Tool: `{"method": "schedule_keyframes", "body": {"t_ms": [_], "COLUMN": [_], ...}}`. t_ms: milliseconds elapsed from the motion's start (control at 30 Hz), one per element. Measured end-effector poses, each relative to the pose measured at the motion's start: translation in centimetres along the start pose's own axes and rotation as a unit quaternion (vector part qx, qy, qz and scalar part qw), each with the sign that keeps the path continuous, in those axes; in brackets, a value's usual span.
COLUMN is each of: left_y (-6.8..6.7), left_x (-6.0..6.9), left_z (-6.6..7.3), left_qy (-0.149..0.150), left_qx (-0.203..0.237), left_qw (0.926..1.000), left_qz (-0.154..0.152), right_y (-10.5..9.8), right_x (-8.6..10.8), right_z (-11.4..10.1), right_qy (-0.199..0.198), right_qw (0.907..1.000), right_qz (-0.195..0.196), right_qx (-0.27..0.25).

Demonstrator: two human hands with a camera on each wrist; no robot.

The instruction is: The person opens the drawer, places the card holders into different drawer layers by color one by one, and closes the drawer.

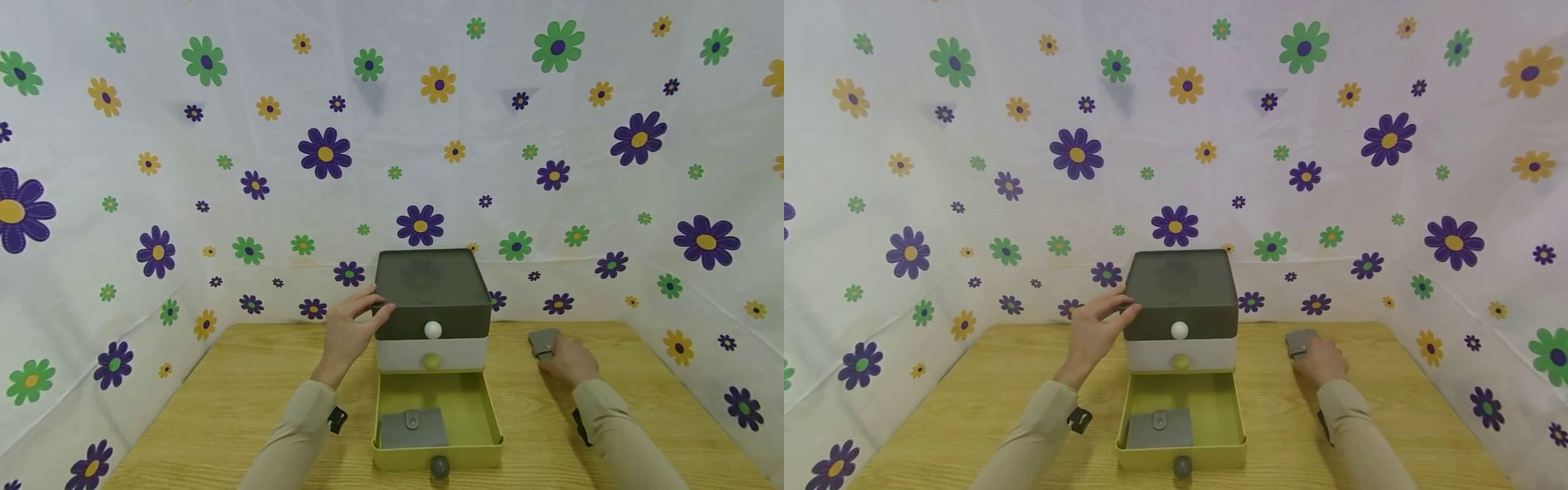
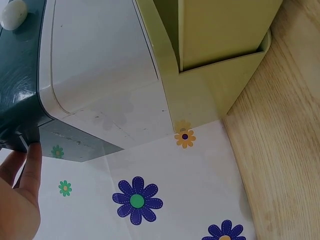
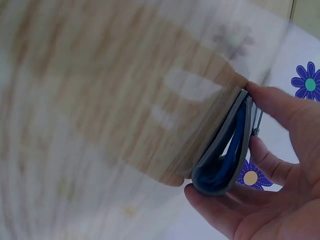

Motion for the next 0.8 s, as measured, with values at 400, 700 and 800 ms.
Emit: {"method": "schedule_keyframes", "body": {"t_ms": [400,700,800], "left_y": [-0.01,0.0,0.03], "left_x": [-0.08,-0.21,-0.15], "left_z": [-0.1,-0.14,-0.14], "left_qy": [-0.003,-0.001,0.006], "left_qx": [-0.003,-0.008,-0.006], "left_qw": [1.0,1.0,0.9999], "left_qz": [0.001,0.005,0.01], "right_y": [-0.26,-0.34,-0.11], "right_x": [-0.12,0.23,0.35], "right_z": [0.36,0.23,0.05], "right_qy": [-0.023,-0.037,-0.046], "right_qw": [0.9997,0.9987,0.9976], "right_qz": [0.01,0.018,0.012], "right_qx": [-0.006,-0.031,-0.05]}}
Point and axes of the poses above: each hand's wrist, its own x-axis away from the middle knuckle, its own y-axis out of the palm, z = x × y, the point moved 1 cm from there along -x, towards the middle knuckle, and after that the axes turned 4 degrees about -x, right-handed, at the moved point
